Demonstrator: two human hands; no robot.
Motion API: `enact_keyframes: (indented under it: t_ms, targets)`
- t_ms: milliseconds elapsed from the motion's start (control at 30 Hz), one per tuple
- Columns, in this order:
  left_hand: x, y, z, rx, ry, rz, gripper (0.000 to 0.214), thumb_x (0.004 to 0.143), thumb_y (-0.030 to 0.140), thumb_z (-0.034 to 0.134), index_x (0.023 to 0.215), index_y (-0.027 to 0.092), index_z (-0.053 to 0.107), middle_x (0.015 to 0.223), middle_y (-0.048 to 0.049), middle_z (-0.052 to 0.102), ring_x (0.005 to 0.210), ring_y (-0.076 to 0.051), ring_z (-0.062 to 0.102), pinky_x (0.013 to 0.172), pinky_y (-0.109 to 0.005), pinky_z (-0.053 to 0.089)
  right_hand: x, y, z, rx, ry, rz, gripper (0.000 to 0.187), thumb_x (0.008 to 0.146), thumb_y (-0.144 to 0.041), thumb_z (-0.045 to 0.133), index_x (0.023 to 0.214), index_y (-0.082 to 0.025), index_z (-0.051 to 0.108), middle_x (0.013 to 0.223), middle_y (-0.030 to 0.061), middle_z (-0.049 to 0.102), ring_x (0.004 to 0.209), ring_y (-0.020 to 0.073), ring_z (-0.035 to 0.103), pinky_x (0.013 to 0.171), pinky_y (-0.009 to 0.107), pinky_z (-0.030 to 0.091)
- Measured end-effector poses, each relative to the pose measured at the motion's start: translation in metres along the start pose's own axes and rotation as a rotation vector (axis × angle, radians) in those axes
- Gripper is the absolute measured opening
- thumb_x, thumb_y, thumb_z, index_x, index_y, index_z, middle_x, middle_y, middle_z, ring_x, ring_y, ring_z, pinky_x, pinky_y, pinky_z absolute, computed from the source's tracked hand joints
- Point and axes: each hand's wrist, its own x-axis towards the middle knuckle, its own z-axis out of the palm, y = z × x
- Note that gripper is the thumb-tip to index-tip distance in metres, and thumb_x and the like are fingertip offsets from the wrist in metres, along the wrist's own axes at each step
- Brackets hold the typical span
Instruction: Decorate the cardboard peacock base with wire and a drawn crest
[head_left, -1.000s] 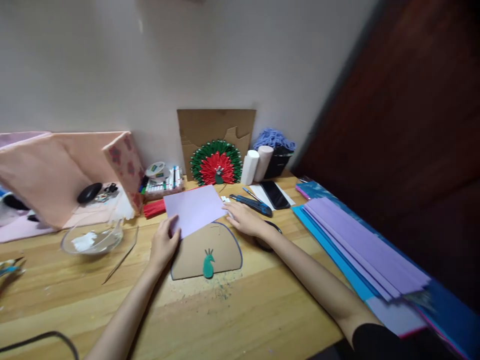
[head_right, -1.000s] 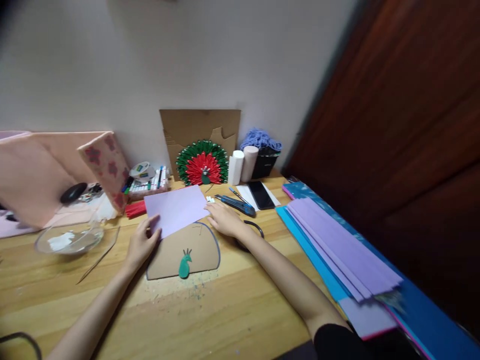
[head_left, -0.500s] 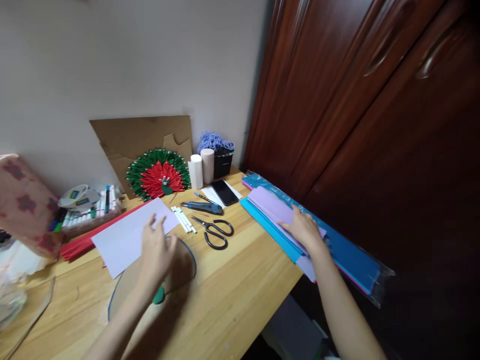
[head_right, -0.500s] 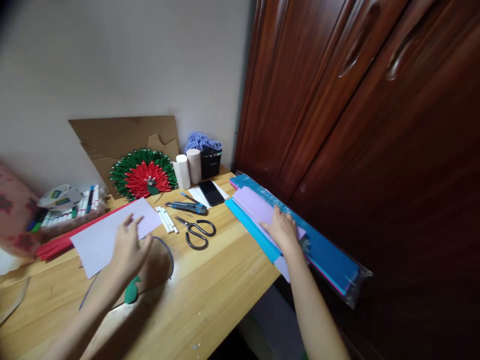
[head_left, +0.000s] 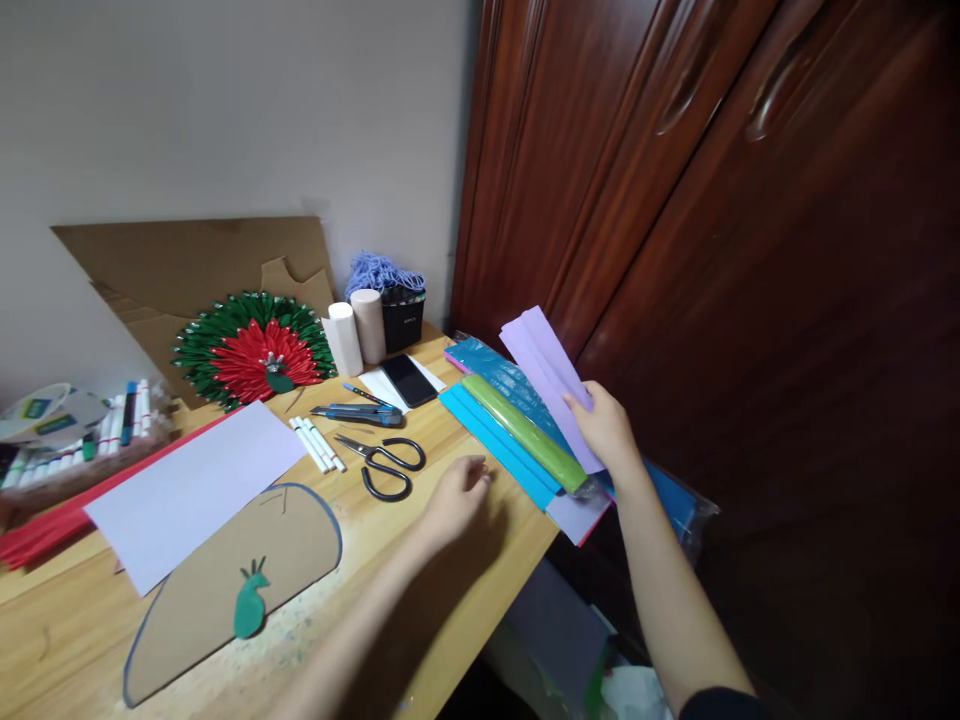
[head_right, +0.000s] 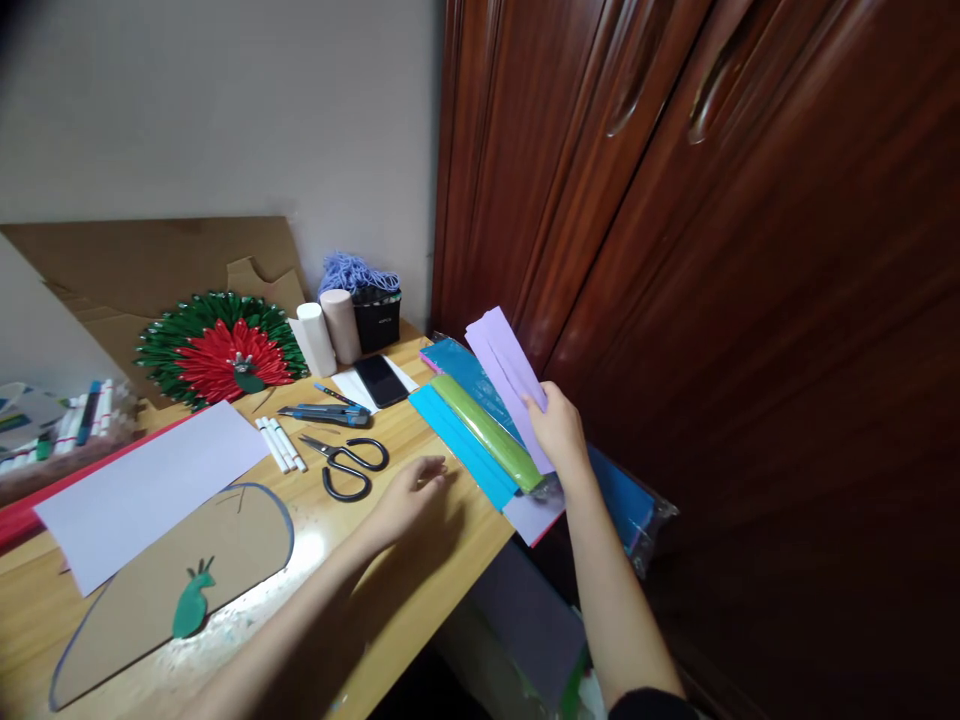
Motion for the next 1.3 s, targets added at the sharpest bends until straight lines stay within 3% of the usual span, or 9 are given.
enact_keyframes:
  t_ms: [200,333,533,700,833,967,1067,1133,1300]
  targets:
    - [0.002,0.019,0.019,-0.340,-0.031,-0.010,0.046,0.079,0.043,0.058,0.112,0.012,0.054,0.113,-0.0157,0.060,0.100,-0.024,0.059,0.089,-0.039,0.046,-0.035,-0.035,0.016,0.292,-0.220,-0.128,0.022,0.082,-0.036,0.050,0.096,-0.019,0.054,0.096,0.0067,0.065,0.088,0.0223,0.061,0.077,0.033,0.047]
    - [0.004,0.025,0.013,-0.541,0.086,-0.073,0.057,0.069,0.044,0.068,0.112,0.011,0.052,0.111,-0.0171,0.060,0.090,-0.023,0.062,0.072,-0.033,0.051,-0.066,-0.069,0.040,0.354,-0.356,-0.144,0.037,0.079,-0.027,0.053,0.115,-0.021,0.046,0.113,0.0098,0.059,0.100,0.0233,0.059,0.082,0.036,0.047]
    - [-0.002,0.014,-0.036,-0.621,0.385,-0.117,0.040,0.069,0.040,0.068,0.096,0.012,0.062,0.103,-0.0125,0.066,0.097,-0.024,0.061,0.085,-0.034,0.047,-0.079,-0.099,0.072,0.504,-0.485,-0.243,0.062,0.072,-0.031,0.065,0.127,-0.022,0.037,0.129,0.0107,0.048,0.119,0.0244,0.048,0.100,0.042,0.038]
    - [-0.014,0.007,-0.078,-0.582,0.482,-0.132,0.028,0.076,0.034,0.059,0.093,0.012,0.064,0.103,-0.0127,0.067,0.100,-0.027,0.060,0.091,-0.039,0.043,-0.071,-0.120,0.098,0.711,-0.594,-0.242,0.049,0.080,-0.041,0.058,0.122,-0.022,0.042,0.125,0.0096,0.053,0.115,0.0237,0.052,0.099,0.043,0.041]
    - [-0.025,0.010,-0.095,-0.577,0.490,-0.144,0.027,0.079,0.033,0.055,0.096,0.013,0.062,0.105,-0.0117,0.065,0.103,-0.024,0.058,0.092,-0.036,0.042,-0.069,-0.147,0.110,0.722,-0.663,-0.295,0.038,0.084,-0.037,0.051,0.118,-0.020,0.047,0.121,0.0101,0.055,0.116,0.0244,0.051,0.101,0.044,0.038]
    - [-0.036,0.017,-0.099,-0.449,0.587,-0.046,0.036,0.073,0.035,0.063,0.100,0.013,0.057,0.103,-0.0117,0.062,0.101,-0.023,0.057,0.090,-0.032,0.042,-0.079,-0.175,0.103,0.578,-0.752,-0.564,0.044,0.084,-0.024,0.049,0.128,-0.020,0.044,0.129,0.0123,0.047,0.121,0.0255,0.046,0.103,0.045,0.035]
    - [-0.043,0.023,-0.111,-0.402,0.744,-0.015,0.031,0.069,0.028,0.066,0.095,0.013,0.056,0.093,-0.0081,0.062,0.091,-0.020,0.058,0.083,-0.029,0.044,-0.084,-0.192,0.095,0.555,-0.909,-0.797,0.057,0.080,-0.024,0.056,0.134,-0.022,0.039,0.136,0.0118,0.038,0.127,0.0258,0.038,0.105,0.042,0.034]
    - [-0.049,0.027,-0.129,-0.453,0.752,-0.010,0.022,0.072,0.028,0.063,0.087,0.014,0.056,0.081,-0.0042,0.061,0.077,-0.016,0.058,0.073,-0.026,0.045,-0.084,-0.200,0.095,0.582,-0.973,-0.868,0.054,0.081,-0.029,0.058,0.133,-0.024,0.042,0.140,0.0098,0.033,0.130,0.0253,0.033,0.105,0.040,0.035]
    - [-0.082,0.044,-0.204,-0.520,0.690,0.043,0.024,0.070,0.034,0.066,0.070,0.014,0.052,0.054,0.0052,0.044,0.046,-0.005,0.041,0.047,-0.017,0.034,-0.082,-0.201,0.118,0.744,-0.867,-0.734,0.030,0.090,-0.033,0.044,0.116,-0.023,0.054,0.125,0.0087,0.049,0.109,0.0197,0.053,0.088,0.033,0.047]
